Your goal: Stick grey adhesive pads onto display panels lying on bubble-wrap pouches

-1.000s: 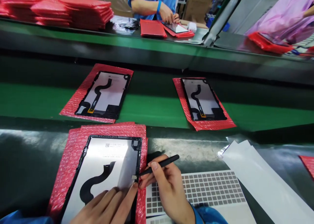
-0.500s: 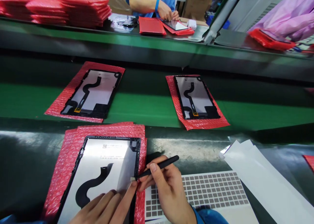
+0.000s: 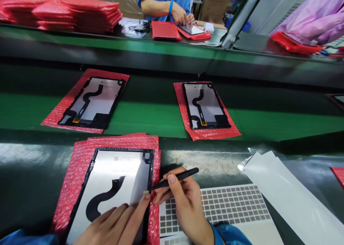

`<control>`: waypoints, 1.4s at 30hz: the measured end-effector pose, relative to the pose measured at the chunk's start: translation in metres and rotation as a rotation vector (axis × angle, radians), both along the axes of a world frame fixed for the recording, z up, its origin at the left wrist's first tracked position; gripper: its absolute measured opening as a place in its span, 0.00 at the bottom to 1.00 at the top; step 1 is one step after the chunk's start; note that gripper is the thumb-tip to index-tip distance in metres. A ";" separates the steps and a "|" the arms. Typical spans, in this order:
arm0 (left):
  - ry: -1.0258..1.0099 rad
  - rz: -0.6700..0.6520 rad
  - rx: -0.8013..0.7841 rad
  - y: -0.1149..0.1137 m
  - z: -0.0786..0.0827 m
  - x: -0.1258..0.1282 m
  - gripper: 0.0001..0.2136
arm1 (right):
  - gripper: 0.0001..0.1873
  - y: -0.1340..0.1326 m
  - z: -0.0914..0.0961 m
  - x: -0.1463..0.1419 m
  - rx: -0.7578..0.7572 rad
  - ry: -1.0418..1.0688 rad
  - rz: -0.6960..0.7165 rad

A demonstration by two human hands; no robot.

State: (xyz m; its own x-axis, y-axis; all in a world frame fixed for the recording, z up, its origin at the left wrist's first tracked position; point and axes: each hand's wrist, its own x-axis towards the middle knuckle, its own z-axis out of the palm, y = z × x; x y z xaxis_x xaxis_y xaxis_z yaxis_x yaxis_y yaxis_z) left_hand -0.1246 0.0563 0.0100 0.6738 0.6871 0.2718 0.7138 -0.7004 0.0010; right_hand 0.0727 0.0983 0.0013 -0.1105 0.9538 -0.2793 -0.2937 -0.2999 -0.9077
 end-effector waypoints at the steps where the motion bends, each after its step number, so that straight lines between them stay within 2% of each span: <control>1: -0.027 0.013 -0.010 0.000 0.000 0.000 0.23 | 0.13 0.000 0.001 0.000 0.013 0.016 -0.004; 5: -0.148 0.059 -0.057 0.001 -0.001 0.001 0.26 | 0.12 -0.003 0.008 0.003 0.083 0.050 -0.074; 8: -0.155 0.050 -0.060 0.003 0.003 0.002 0.27 | 0.10 -0.010 0.019 0.013 0.148 0.003 -0.140; 11: -0.128 0.077 -0.100 0.001 0.012 0.002 0.30 | 0.09 -0.028 0.028 0.030 0.224 -0.083 -0.147; 14: -0.119 0.072 -0.077 -0.008 0.022 0.005 0.28 | 0.09 -0.057 0.029 0.047 0.240 -0.222 -0.126; 17: -0.134 -0.105 0.008 -0.030 0.018 0.012 0.18 | 0.08 -0.090 0.019 0.059 0.186 -0.402 -0.014; 19: -0.105 -0.269 0.090 -0.049 0.006 0.019 0.10 | 0.08 -0.107 0.009 0.062 0.147 -0.491 0.068; 21: -0.056 -0.366 0.161 -0.066 -0.009 0.025 0.08 | 0.09 -0.117 0.001 0.062 0.112 -0.534 0.106; 23: -0.012 -0.396 0.176 -0.077 -0.021 0.028 0.08 | 0.10 -0.119 -0.005 0.061 0.100 -0.545 0.141; 25: 0.011 -0.385 0.173 -0.083 -0.027 0.029 0.10 | 0.10 -0.116 -0.008 0.059 0.120 -0.546 0.181; 27: 0.022 -0.379 0.173 -0.084 -0.026 0.028 0.12 | 0.09 -0.111 -0.008 0.057 0.138 -0.539 0.182; 33: 0.014 -0.377 0.120 -0.087 -0.020 0.025 0.14 | 0.09 -0.106 -0.003 0.053 0.174 -0.527 0.058; 42: 0.047 -0.359 0.116 -0.091 -0.022 0.025 0.15 | 0.07 -0.120 0.002 0.047 0.188 -0.567 0.179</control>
